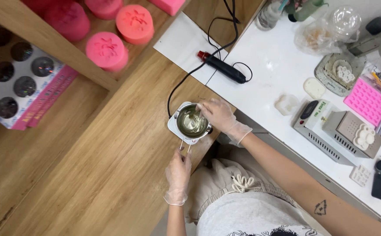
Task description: Melting and stirring wax in a small pot using a heat gun and a stirrer on a workbench.
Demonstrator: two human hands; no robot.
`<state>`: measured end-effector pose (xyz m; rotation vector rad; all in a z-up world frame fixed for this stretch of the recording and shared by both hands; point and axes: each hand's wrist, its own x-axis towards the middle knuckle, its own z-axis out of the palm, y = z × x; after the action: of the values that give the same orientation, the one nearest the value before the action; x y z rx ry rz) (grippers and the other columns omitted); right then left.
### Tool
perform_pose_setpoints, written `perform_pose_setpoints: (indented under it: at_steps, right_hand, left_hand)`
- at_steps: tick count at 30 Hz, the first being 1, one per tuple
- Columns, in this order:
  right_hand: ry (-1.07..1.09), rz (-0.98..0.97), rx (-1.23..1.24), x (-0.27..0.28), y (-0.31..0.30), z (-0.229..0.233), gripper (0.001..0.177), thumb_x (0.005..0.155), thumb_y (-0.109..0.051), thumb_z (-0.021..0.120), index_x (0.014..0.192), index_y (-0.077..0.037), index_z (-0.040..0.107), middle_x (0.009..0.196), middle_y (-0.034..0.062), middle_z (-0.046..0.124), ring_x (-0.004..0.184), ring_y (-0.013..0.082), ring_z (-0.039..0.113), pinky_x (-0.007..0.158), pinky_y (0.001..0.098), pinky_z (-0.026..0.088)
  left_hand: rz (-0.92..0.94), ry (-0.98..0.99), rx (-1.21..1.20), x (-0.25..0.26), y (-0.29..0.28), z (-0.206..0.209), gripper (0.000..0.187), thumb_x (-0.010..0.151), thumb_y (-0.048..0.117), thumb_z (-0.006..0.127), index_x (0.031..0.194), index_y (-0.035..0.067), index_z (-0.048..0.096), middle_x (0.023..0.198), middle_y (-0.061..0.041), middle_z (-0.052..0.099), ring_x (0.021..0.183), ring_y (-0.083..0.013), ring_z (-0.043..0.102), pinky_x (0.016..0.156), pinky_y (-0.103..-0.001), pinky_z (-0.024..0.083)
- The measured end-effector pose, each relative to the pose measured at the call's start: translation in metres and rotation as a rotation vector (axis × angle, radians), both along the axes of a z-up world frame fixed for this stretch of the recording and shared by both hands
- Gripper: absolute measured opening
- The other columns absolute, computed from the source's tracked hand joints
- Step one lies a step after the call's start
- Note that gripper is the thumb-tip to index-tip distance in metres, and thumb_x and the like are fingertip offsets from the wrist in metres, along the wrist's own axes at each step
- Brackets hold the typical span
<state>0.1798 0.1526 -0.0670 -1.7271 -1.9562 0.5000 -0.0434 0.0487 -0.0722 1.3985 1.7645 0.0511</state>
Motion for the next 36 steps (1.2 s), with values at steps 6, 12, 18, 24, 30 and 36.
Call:
perform_pose_setpoints:
  at_steps: [6, 12, 18, 24, 30, 36]
  right_hand:
    - [-0.035, 0.029, -0.112, -0.007, -0.003, 0.005, 0.026, 0.103, -0.028, 0.045, 0.101, -0.012, 0.066, 0.092, 0.0052, 0.075, 0.086, 0.0235, 0.069, 0.085, 0.0398, 0.053]
    - [0.346, -0.057, -0.475, -0.022, -0.010, 0.034, 0.030, 0.096, -0.030, 0.052, 0.095, -0.009, 0.073, 0.085, 0.0033, 0.077, 0.068, 0.0175, 0.066, 0.068, 0.0308, 0.054]
    - [0.177, -0.054, -0.296, -0.011, 0.003, 0.016, 0.034, 0.103, -0.030, 0.042, 0.097, -0.011, 0.070, 0.089, 0.0046, 0.073, 0.071, 0.0163, 0.064, 0.071, 0.0315, 0.057]
    - [0.134, 0.072, -0.292, 0.002, 0.014, 0.001, 0.036, 0.106, -0.033, 0.042, 0.082, -0.010, 0.057, 0.073, 0.0033, 0.059, 0.066, 0.0157, 0.055, 0.068, 0.0324, 0.052]
    - [0.328, 0.123, -0.557, -0.005, 0.019, 0.015, 0.035, 0.106, -0.031, 0.043, 0.095, -0.015, 0.072, 0.074, 0.0011, 0.072, 0.067, 0.0095, 0.066, 0.063, 0.0243, 0.054]
    - [0.306, 0.180, -0.628, -0.011, 0.020, 0.037, 0.036, 0.107, -0.033, 0.043, 0.098, -0.016, 0.073, 0.077, 0.0006, 0.073, 0.056, 0.0063, 0.057, 0.050, 0.0188, 0.046]
  left_hand:
    - [-0.050, 0.086, 0.250, 0.001, -0.007, -0.027, 0.046, 0.091, 0.036, 0.063, 0.127, 0.008, 0.056, 0.075, -0.004, 0.072, 0.065, -0.0275, 0.073, 0.063, -0.040, 0.058]
    - [-0.122, 0.225, 0.343, 0.004, -0.008, -0.020, 0.086, 0.087, 0.037, 0.068, 0.159, 0.031, 0.022, 0.092, -0.001, 0.067, 0.068, -0.0223, 0.071, 0.056, -0.038, 0.056]
    - [-0.228, 0.373, 0.442, -0.002, -0.016, -0.052, 0.080, 0.092, 0.037, 0.065, 0.158, 0.039, 0.022, 0.086, -0.003, 0.063, 0.057, -0.0151, 0.064, 0.049, -0.032, 0.056]
    - [-0.221, 0.427, 0.445, 0.001, -0.016, -0.039, 0.084, 0.089, 0.033, 0.069, 0.158, 0.041, 0.022, 0.080, 0.000, 0.061, 0.052, -0.0155, 0.061, 0.049, -0.033, 0.056]
    - [-0.165, 0.411, 0.504, 0.001, -0.018, -0.034, 0.074, 0.090, 0.033, 0.067, 0.155, 0.043, 0.032, 0.081, -0.004, 0.062, 0.052, -0.0218, 0.063, 0.050, -0.038, 0.055]
    - [-0.189, 0.431, 0.413, 0.005, -0.015, -0.018, 0.067, 0.099, 0.041, 0.056, 0.158, 0.040, 0.025, 0.071, -0.001, 0.061, 0.047, -0.0114, 0.054, 0.048, -0.029, 0.057]
